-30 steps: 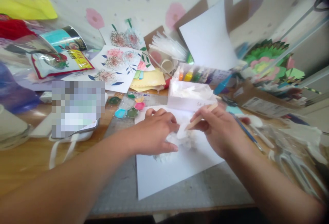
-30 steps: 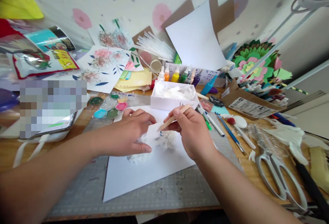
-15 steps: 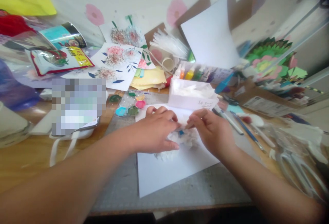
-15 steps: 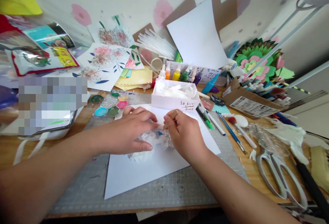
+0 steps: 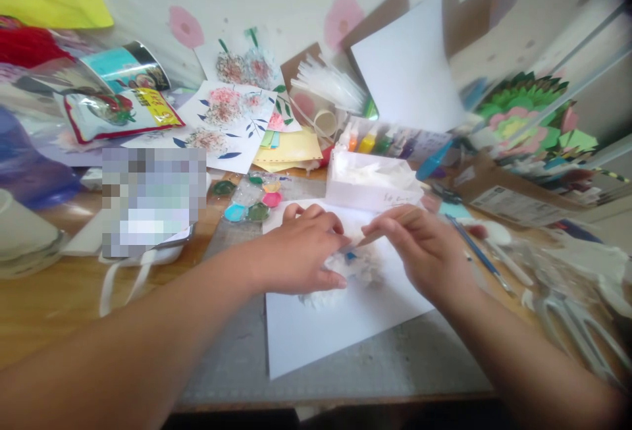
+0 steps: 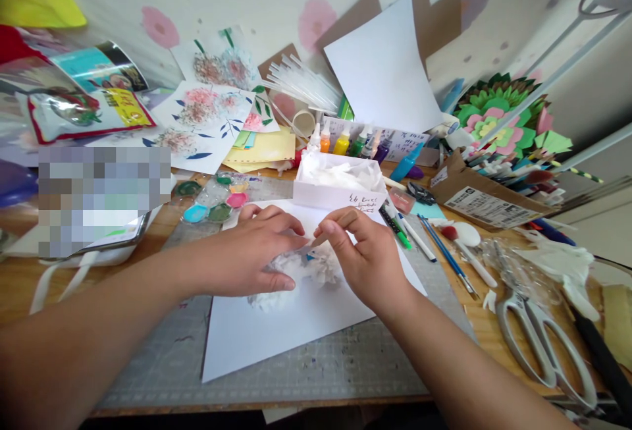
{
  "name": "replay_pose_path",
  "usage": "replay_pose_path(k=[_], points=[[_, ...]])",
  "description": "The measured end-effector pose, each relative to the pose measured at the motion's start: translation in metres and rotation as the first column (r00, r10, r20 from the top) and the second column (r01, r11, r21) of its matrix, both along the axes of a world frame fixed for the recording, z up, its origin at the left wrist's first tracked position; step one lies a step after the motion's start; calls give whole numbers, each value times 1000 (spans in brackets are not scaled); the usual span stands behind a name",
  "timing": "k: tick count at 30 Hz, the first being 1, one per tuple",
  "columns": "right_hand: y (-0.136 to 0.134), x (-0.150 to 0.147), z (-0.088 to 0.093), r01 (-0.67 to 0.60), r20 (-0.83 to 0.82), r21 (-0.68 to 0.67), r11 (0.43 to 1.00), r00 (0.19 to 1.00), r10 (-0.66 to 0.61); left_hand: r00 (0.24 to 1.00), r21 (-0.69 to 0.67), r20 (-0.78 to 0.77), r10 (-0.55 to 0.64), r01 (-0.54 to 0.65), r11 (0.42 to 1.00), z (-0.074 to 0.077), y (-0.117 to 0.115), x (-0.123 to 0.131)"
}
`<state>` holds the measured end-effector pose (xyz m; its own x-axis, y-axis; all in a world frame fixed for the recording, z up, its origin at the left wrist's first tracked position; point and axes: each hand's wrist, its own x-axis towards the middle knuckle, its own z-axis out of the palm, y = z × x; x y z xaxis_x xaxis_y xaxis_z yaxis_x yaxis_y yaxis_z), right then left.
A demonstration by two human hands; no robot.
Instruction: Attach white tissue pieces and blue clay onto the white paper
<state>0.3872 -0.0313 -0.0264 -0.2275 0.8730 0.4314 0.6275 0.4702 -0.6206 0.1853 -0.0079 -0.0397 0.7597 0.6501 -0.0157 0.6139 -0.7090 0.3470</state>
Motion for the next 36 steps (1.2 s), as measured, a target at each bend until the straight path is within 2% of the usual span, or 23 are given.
replay_pose_path(k=[8, 16, 23, 25, 27, 31, 36], points=[[5, 1, -17, -44, 132, 17, 999, 990, 41, 1000, -10, -4, -2, 2, 1000, 2, 0, 0], [8, 3, -18, -6, 163, -51, 999, 987, 14, 1000, 2, -7, -2, 2, 1000, 3, -1, 0], [14, 0, -17, -38, 254, -85, 996, 965, 59, 1000, 5, -13, 1, -1, 1000, 2, 0, 0], [15, 1, -19, -27, 213, -123, 992, 976, 53, 1000, 7, -9, 1, -1, 1000, 1, 0, -1], [14, 5, -19, -18, 93, -152, 988, 995, 33, 1000, 4, -2, 3, -3, 1000, 1, 0, -1], [7, 11, -15, -8, -149, -83, 997, 989, -4, 1000, 3, 0, -1, 1, 1000, 1, 1, -1], [-1, 8, -19, -131, -140, -120, 984, 984, 114, 1000, 10, 7, 5, -5, 1000, 2, 0, 0]])
